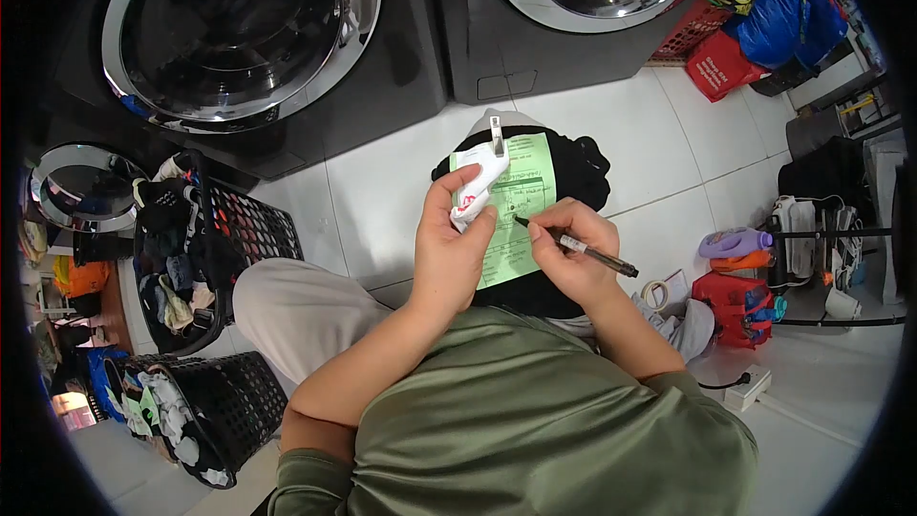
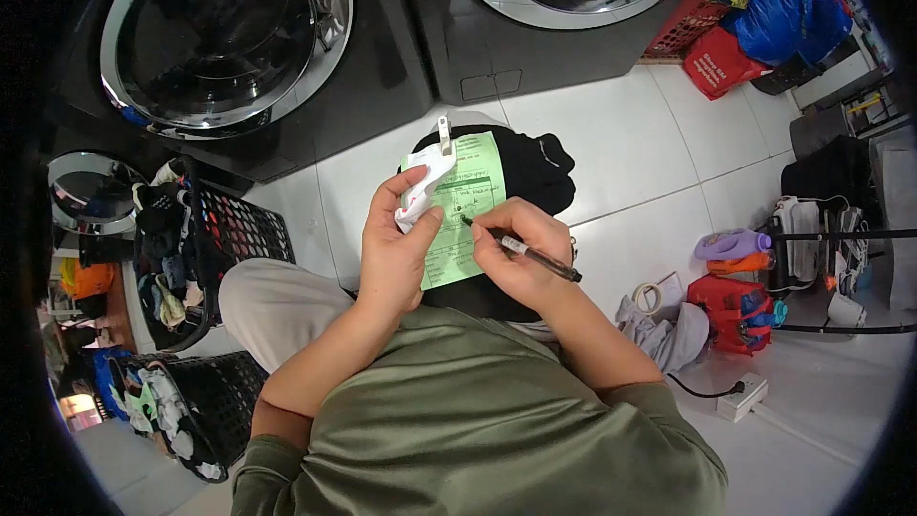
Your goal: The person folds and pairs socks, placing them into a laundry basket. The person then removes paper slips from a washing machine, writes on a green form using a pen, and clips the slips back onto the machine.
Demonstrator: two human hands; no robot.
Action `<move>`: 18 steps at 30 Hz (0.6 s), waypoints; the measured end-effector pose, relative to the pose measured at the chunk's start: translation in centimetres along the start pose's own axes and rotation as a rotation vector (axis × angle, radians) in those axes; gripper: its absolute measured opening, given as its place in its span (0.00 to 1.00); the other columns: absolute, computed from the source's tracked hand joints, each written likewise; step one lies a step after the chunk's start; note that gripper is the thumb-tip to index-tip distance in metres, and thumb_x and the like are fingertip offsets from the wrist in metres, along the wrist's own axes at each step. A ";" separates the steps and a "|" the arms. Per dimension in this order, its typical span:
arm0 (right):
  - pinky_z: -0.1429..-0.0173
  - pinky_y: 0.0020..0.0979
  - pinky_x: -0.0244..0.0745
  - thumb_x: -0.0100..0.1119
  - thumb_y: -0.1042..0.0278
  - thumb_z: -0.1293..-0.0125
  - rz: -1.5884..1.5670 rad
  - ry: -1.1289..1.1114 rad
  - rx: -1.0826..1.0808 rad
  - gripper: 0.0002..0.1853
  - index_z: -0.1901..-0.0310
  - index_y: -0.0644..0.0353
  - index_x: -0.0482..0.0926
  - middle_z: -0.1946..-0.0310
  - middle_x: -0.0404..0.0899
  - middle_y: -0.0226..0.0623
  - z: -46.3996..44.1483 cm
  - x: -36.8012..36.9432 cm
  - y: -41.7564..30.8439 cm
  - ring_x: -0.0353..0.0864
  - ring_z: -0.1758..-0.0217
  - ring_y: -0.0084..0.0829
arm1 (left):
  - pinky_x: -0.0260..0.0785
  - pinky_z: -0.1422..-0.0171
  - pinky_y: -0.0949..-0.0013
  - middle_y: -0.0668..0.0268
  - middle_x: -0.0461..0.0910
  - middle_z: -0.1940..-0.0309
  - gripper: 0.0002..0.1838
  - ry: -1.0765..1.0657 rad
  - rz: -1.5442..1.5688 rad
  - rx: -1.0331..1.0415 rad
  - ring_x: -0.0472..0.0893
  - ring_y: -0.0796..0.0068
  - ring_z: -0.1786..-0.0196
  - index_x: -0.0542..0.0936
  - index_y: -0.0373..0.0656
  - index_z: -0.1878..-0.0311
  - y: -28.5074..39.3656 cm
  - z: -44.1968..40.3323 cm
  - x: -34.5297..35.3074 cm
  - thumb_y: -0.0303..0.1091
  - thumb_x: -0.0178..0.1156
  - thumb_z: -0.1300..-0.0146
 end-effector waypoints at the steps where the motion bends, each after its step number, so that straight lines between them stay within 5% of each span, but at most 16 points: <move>1: 0.68 0.23 0.72 0.67 0.78 0.43 0.001 0.002 -0.002 0.05 0.66 0.63 0.81 0.73 0.81 0.33 0.0 0.0 0.1 0.79 0.71 0.19 | 0.73 0.41 0.70 0.61 0.77 0.45 0.23 -0.002 0.009 -0.004 0.77 0.75 0.45 0.70 0.40 0.36 0.0 0.0 0.0 0.17 0.58 0.33; 18: 0.68 0.22 0.69 0.66 0.81 0.40 -0.141 0.023 -0.011 0.04 0.66 0.64 0.79 0.71 0.80 0.33 0.3 -0.7 0.2 0.75 0.72 0.18 | 0.74 0.41 0.69 0.61 0.76 0.45 0.22 0.000 -0.002 0.009 0.77 0.75 0.45 0.70 0.40 0.36 -0.1 0.1 0.0 0.16 0.57 0.33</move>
Point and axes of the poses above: each hand's wrist, its own z-axis away from the middle knuckle, its own x-axis out of the palm, y = z × x, the point moved 9 cm from there along -z, towards the middle knuckle
